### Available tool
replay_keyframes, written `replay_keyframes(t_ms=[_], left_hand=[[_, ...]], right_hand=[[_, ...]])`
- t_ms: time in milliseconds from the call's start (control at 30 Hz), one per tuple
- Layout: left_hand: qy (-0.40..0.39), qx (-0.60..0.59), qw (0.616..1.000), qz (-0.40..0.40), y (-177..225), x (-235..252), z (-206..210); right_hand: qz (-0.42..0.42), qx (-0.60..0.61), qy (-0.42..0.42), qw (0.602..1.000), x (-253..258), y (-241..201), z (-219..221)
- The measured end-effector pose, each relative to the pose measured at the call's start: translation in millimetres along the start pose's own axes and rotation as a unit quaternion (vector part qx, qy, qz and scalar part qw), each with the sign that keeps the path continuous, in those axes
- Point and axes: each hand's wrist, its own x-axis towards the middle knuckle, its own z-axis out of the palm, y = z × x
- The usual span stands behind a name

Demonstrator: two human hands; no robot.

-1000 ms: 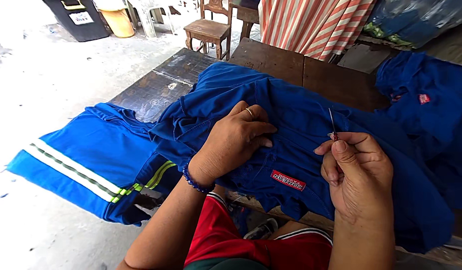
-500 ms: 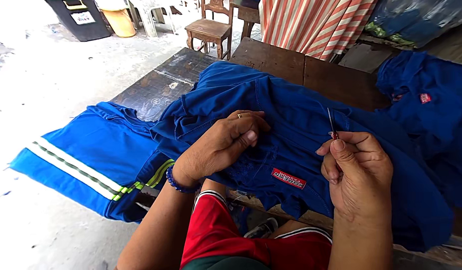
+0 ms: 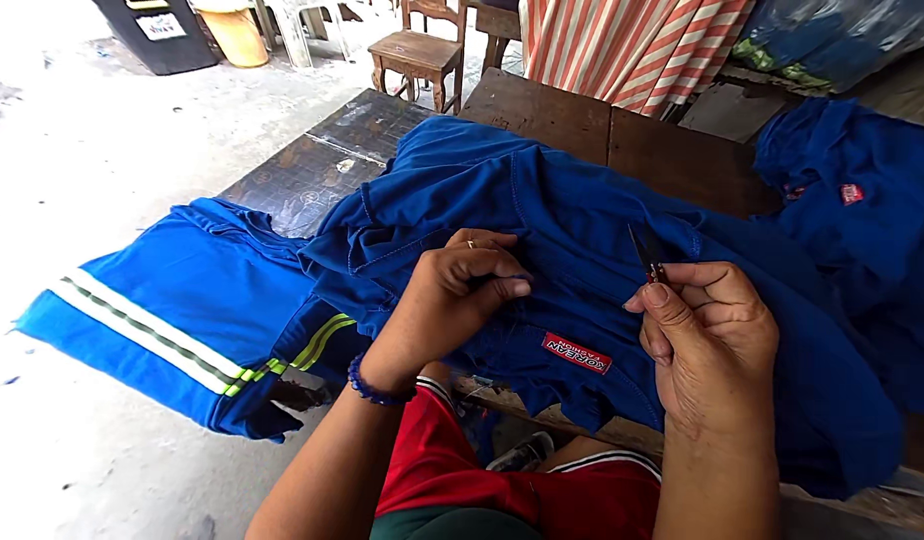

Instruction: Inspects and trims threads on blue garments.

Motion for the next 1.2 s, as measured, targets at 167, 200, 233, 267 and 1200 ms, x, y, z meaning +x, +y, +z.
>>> replay_keyframes(t_ms=[167,200,233,267,1200], left_hand=[[0.046,-0.103,0.993,-0.047,-4.1,-2.8,-9.5],[0.058,-0.088,0.993,-0.047,-2.9,-2.2,-8.3],[0.064,-0.060,0.995,-0.038,-1.5,-1.1,-6.6],[0.065,-0.021,0.997,-0.023,0.3,0.6,-4.1],[0.020,0.008,1.000,0.012,-14.9,16.3,-5.7]], right_hand=[[-0.012,0.003,0.008,1.000,-1.4,0.8,0.7],[-0.012,0.004,0.011,1.000,-1.5,0.8,1.0],[-0.011,0.004,0.013,1.000,-1.5,0.6,1.2],[-0.011,0.005,0.014,1.000,-1.5,0.6,1.2],[-0.064,-0.057,-0.029,0.996,-2.8,5.5,2.7]])
